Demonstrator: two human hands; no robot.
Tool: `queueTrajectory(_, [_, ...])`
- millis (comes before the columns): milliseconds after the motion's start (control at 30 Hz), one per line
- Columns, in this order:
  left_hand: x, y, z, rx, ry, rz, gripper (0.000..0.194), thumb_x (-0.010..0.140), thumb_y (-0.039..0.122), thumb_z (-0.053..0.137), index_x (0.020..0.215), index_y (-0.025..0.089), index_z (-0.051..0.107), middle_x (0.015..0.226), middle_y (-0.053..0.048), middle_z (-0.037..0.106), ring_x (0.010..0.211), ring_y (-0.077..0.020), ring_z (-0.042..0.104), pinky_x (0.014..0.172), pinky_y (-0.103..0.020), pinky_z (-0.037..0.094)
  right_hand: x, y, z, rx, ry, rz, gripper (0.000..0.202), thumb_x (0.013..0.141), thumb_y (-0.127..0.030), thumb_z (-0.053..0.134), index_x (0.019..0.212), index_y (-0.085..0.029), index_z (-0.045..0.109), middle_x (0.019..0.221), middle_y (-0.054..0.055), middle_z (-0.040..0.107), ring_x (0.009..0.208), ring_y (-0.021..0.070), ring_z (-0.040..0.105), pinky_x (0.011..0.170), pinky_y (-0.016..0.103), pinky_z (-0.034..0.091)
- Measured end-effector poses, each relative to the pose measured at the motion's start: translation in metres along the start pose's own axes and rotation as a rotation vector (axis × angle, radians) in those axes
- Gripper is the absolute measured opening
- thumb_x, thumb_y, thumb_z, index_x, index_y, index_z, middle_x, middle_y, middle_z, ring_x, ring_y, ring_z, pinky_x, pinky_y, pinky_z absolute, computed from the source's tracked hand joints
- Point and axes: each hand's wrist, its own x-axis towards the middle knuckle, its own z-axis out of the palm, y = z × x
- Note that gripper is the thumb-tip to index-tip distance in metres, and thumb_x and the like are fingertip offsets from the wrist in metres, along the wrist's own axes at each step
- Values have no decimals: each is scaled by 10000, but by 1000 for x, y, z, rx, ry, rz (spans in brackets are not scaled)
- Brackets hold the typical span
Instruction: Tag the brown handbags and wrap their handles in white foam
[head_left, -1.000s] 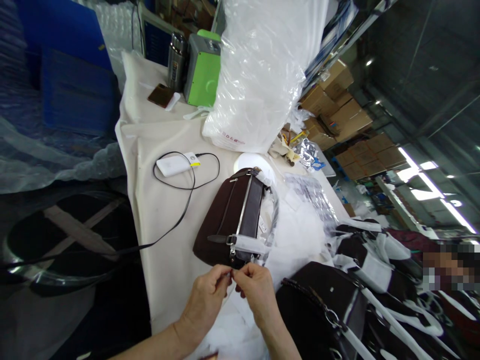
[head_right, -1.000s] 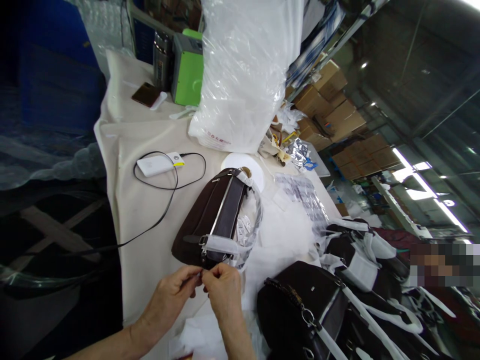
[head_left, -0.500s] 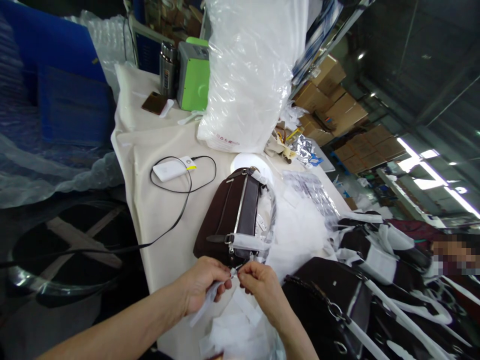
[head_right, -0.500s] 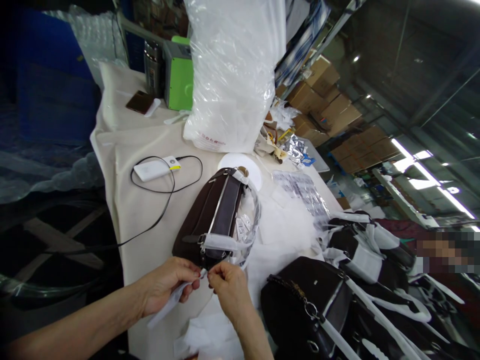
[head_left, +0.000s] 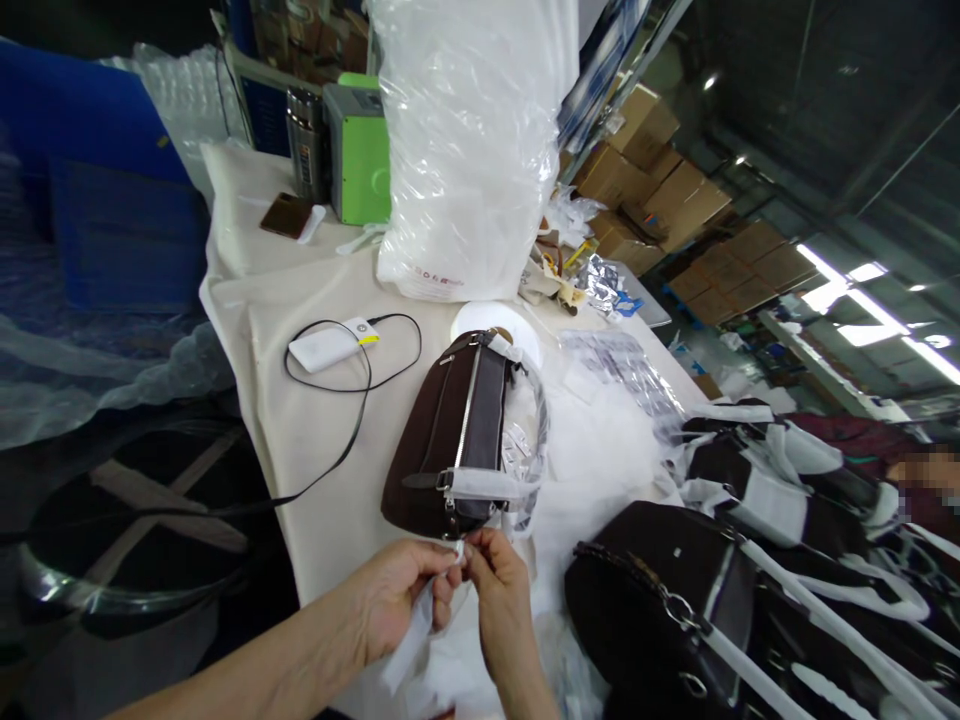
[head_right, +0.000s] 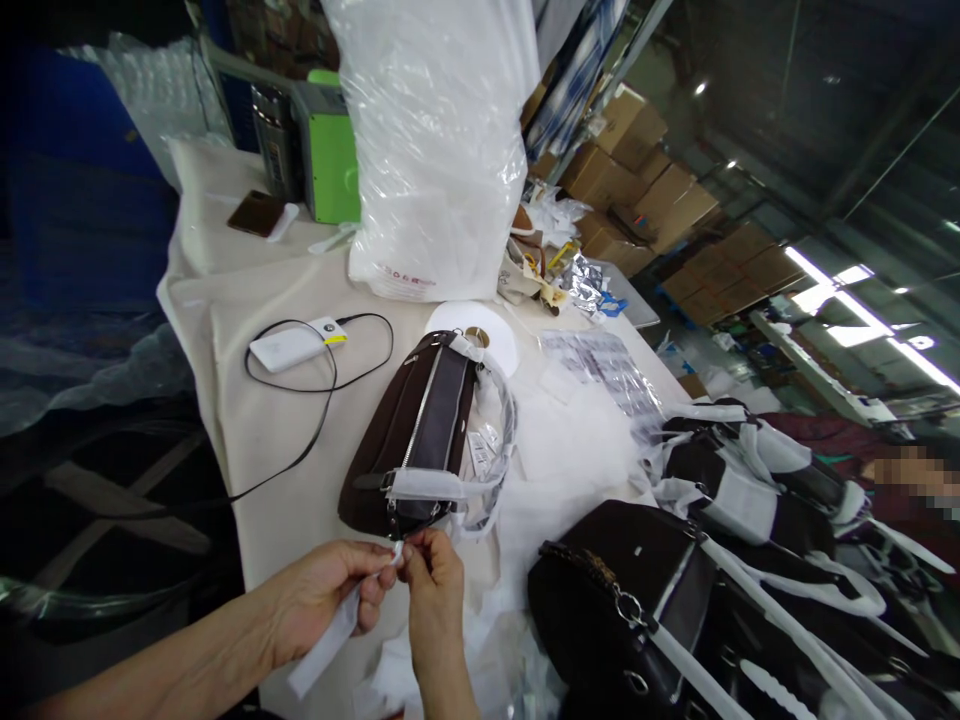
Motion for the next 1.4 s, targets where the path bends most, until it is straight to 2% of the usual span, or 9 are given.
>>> queueTrajectory(233, [-9,-5,8,-141,93,-28,185,780,17,442,631,104,508,458,16,477,318,-15,375,353,-102,305,4,8,13,668,-101,250,323,531,-267,758,680,-196,479,564,-54,565,513,81,498,545,203,374])
queueTrajectory(367, [-9,-10,9,-178,117,32,196,770,12,459,606,106,510,466,0,500,324,-24,391,355,-117,313,9,10,15,760,-191,278,364,527,-269,783,689,-206,463,611,-34,608,508,82,514,511,198,371])
queueTrajectory(533, [-6,-21,7,-163,129,188,183,698,-2,489,549,84,550,450,-27,521,332,-40,397,366,-141,302,14,15,18,697,-143,245,359,505,-244,784,659,-193,463,587,-41,602,522,79,505,519,195,371])
queueTrajectory(700, [-2,-34,0,-18,117,499,46,579,135,604,554,99,594,490,-38,574,371,-59,414,411,-175,311,2,17,3,235,27,87,253,627,-304,690,610,-181,470,501,-74,465,472,75,418,489,204,352])
queueTrajectory(800, [1,-38,-3,41,130,562,112,585,213,628,633,113,614,535,-38,606,409,-70,424,447,-193,326,-10,6,-13,-189,149,-273,112,762,-262,576,695,-183,535,614,-31,501,581,109,473,548,226,399])
queueTrajectory(900, [5,-41,-7,90,134,609,162,624,251,623,730,129,620,559,-21,613,459,-89,450,488,-211,350,-10,-19,-22,-513,-24,-653,212,833,-133,425,980,-189,568,835,45,533,753,145,513,661,269,436])
queueTrajectory(967, [8,-43,-9,103,130,641,188,631,271,626,759,135,619,545,-1,595,482,-98,460,500,-216,354,-4,-41,-21,-732,-200,-771,337,806,-69,391,1080,-191,544,924,77,499,833,170,495,703,308,436])
queueTrajectory(1133, [17,-47,-13,148,138,733,217,598,303,636,741,140,625,529,20,555,497,-115,457,493,-232,352,15,-84,-7,-1211,-492,-877,301,685,-51,496,936,-188,589,1241,97,407,1101,252,363,863,424,350])
queueTrajectory(1400, [12,-42,-11,241,202,789,203,561,299,582,684,148,639,497,22,549,426,-112,442,476,-249,352,29,-102,5,-1419,-680,-928,108,668,-82,527,704,-161,590,1134,72,500,1033,230,396,815,387,343])
